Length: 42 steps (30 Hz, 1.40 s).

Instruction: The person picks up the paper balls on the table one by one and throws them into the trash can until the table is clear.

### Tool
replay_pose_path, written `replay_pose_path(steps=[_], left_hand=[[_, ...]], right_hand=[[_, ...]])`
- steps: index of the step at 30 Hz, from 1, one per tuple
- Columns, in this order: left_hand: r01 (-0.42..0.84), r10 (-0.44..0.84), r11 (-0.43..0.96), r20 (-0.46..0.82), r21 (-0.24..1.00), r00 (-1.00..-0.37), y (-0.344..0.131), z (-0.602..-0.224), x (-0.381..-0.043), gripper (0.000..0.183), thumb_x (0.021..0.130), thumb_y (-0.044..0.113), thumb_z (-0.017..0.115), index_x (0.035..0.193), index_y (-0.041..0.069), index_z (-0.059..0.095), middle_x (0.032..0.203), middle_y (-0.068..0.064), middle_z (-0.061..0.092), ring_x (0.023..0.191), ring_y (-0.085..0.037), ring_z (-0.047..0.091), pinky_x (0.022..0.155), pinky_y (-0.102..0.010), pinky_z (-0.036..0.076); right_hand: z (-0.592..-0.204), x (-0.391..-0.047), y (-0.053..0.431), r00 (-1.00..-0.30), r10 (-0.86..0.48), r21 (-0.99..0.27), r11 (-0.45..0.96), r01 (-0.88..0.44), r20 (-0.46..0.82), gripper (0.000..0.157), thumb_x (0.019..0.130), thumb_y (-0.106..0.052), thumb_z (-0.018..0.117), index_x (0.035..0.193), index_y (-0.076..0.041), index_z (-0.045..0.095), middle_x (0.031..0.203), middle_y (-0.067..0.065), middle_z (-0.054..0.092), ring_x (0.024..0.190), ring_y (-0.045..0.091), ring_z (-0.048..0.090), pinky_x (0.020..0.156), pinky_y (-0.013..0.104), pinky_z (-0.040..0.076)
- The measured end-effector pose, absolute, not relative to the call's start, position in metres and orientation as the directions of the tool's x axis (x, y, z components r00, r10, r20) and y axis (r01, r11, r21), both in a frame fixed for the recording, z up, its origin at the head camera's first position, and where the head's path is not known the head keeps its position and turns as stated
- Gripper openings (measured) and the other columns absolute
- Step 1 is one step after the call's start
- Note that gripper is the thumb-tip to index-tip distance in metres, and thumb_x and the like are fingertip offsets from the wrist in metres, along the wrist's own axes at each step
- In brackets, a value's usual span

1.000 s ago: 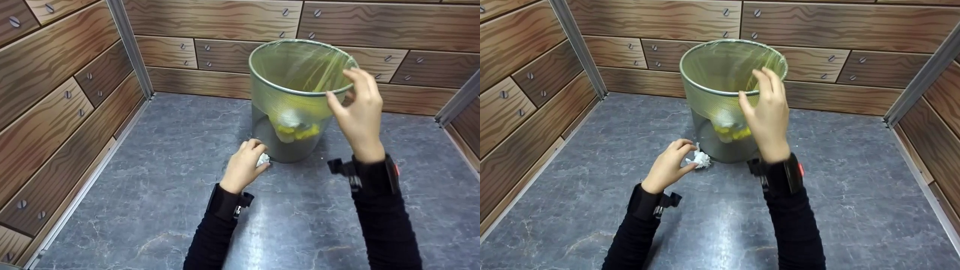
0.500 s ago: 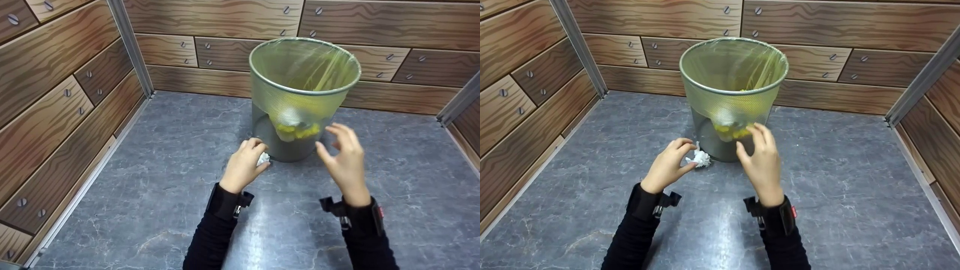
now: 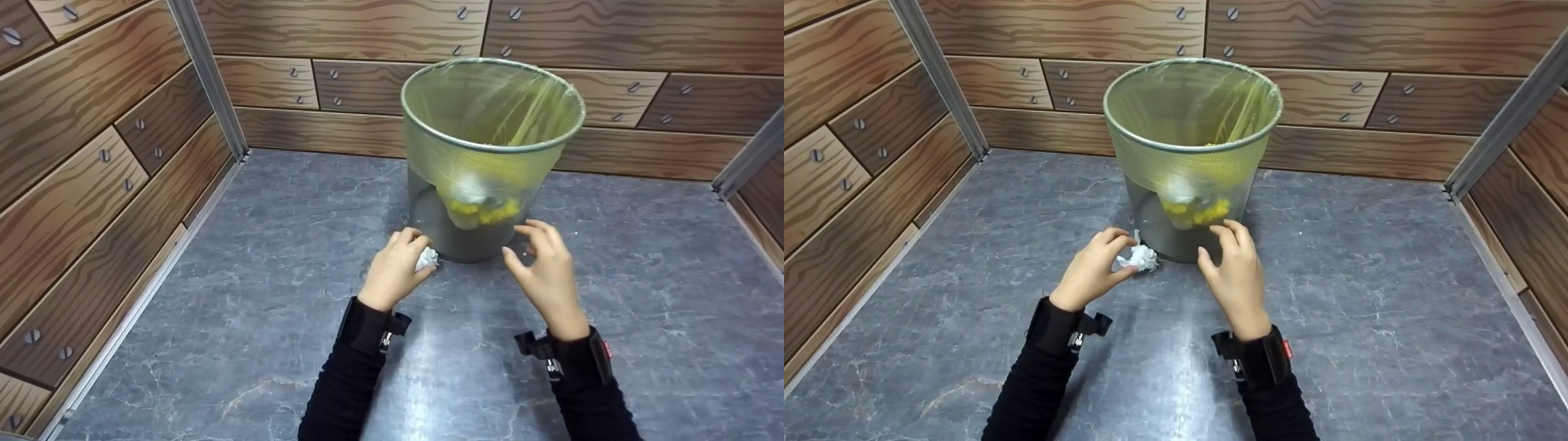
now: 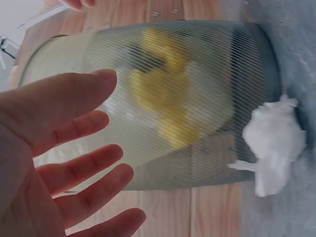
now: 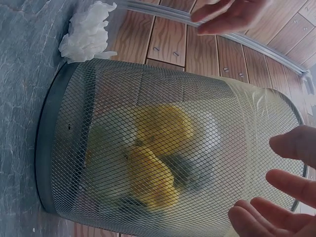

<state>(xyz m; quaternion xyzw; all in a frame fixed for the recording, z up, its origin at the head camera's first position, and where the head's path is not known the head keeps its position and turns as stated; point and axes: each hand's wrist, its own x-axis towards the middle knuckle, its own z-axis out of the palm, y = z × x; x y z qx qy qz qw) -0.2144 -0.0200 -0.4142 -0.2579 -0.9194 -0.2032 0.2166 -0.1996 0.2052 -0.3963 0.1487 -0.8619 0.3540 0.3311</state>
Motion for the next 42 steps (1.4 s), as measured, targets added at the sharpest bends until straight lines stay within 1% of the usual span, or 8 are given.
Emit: replay_pose_path(steps=[5, 12, 18, 23, 28, 35, 39, 42], left_hand=[[0.558, 0.408, 0.789, 0.461, 0.256, -0.788, -0.015, -0.422, -0.226, 0.031, 0.072, 0.023, 0.071, 0.096, 0.008, 0.057, 0.104, -0.006, 0.052, 0.092, -0.021, 0.049, 0.066, -0.03, 0.048], [0.521, 0.406, 0.813, 0.39, 0.258, -0.827, -0.007, -0.432, -0.241, 0.036, 0.07, 0.022, 0.073, 0.1, 0.007, 0.059, 0.104, -0.008, 0.052, 0.092, -0.023, 0.049, 0.069, -0.033, 0.049], [0.485, 0.424, 0.837, 0.258, 0.256, -0.868, -0.004, -0.44, -0.255, 0.038, 0.07, 0.022, 0.072, 0.102, 0.006, 0.059, 0.105, -0.011, 0.053, 0.092, -0.028, 0.05, 0.072, -0.036, 0.048], [0.426, 0.396, 0.857, 0.158, 0.289, -0.904, -0.008, -0.446, -0.265, 0.037, 0.068, 0.02, 0.073, 0.1, 0.006, 0.061, 0.102, -0.012, 0.054, 0.09, -0.029, 0.05, 0.071, -0.039, 0.047], [0.424, 0.417, 0.865, 0.086, 0.27, -0.905, -0.009, -0.453, -0.268, 0.032, 0.066, 0.017, 0.071, 0.096, 0.006, 0.064, 0.098, -0.013, 0.056, 0.089, -0.031, 0.053, 0.073, -0.04, 0.046], [0.471, 0.462, 0.83, 0.105, 0.299, -0.881, -0.002, -0.456, -0.271, 0.029, 0.065, 0.006, 0.069, 0.095, 0.006, 0.066, 0.094, -0.013, 0.058, 0.087, -0.031, 0.056, 0.072, -0.039, 0.047], [0.48, 0.466, 0.828, 0.12, 0.29, -0.877, 0.002, -0.454, -0.273, 0.028, 0.068, 0.0, 0.065, 0.095, 0.007, 0.065, 0.094, -0.012, 0.057, 0.085, -0.032, 0.057, 0.071, -0.039, 0.048], [0.516, 0.492, 0.81, 0.155, 0.279, -0.857, 0.005, -0.447, -0.272, 0.029, 0.068, -0.002, 0.063, 0.096, 0.006, 0.064, 0.094, -0.012, 0.057, 0.085, -0.031, 0.057, 0.071, -0.038, 0.048]], right_hand=[[-0.393, -0.199, 0.206, -0.732, -0.014, -0.509, 0.71, -0.487, 0.681, 0.032, 0.069, 0.0, 0.07, 0.098, 0.008, 0.059, 0.11, 0.023, 0.051, 0.089, 0.031, 0.054, 0.069, 0.036, 0.05], [-0.392, -0.198, 0.201, -0.737, -0.024, -0.51, 0.706, -0.491, 0.676, 0.031, 0.069, -0.001, 0.07, 0.098, 0.007, 0.06, 0.11, 0.023, 0.051, 0.087, 0.03, 0.055, 0.07, 0.036, 0.05], [-0.395, -0.195, 0.198, -0.74, -0.026, -0.511, 0.707, -0.489, 0.672, 0.031, 0.069, -0.002, 0.071, 0.097, 0.005, 0.061, 0.11, 0.022, 0.052, 0.082, 0.028, 0.055, 0.07, 0.034, 0.05], [-0.396, -0.193, 0.195, -0.746, -0.041, -0.506, 0.709, -0.491, 0.665, 0.03, 0.069, -0.003, 0.07, 0.097, 0.004, 0.061, 0.11, 0.021, 0.052, 0.081, 0.027, 0.055, 0.069, 0.033, 0.049], [-0.397, -0.19, 0.194, -0.764, -0.048, -0.517, 0.709, -0.48, 0.643, 0.031, 0.07, -0.003, 0.07, 0.098, 0.004, 0.06, 0.111, 0.022, 0.051, 0.08, 0.026, 0.055, 0.069, 0.033, 0.049], [-0.396, -0.189, 0.201, -0.77, -0.039, -0.518, 0.718, -0.465, 0.637, 0.029, 0.07, -0.003, 0.069, 0.097, 0.003, 0.061, 0.111, 0.021, 0.051, 0.076, 0.025, 0.055, 0.067, 0.033, 0.048], [-0.394, -0.189, 0.206, -0.767, -0.04, -0.509, 0.726, -0.462, 0.64, 0.028, 0.07, -0.004, 0.069, 0.097, 0.003, 0.061, 0.111, 0.021, 0.051, 0.076, 0.025, 0.055, 0.067, 0.033, 0.048], [-0.393, -0.188, 0.21, -0.763, -0.021, -0.514, 0.727, -0.455, 0.646, 0.028, 0.07, -0.003, 0.069, 0.096, 0.003, 0.061, 0.111, 0.021, 0.052, 0.078, 0.026, 0.055, 0.068, 0.033, 0.048]])
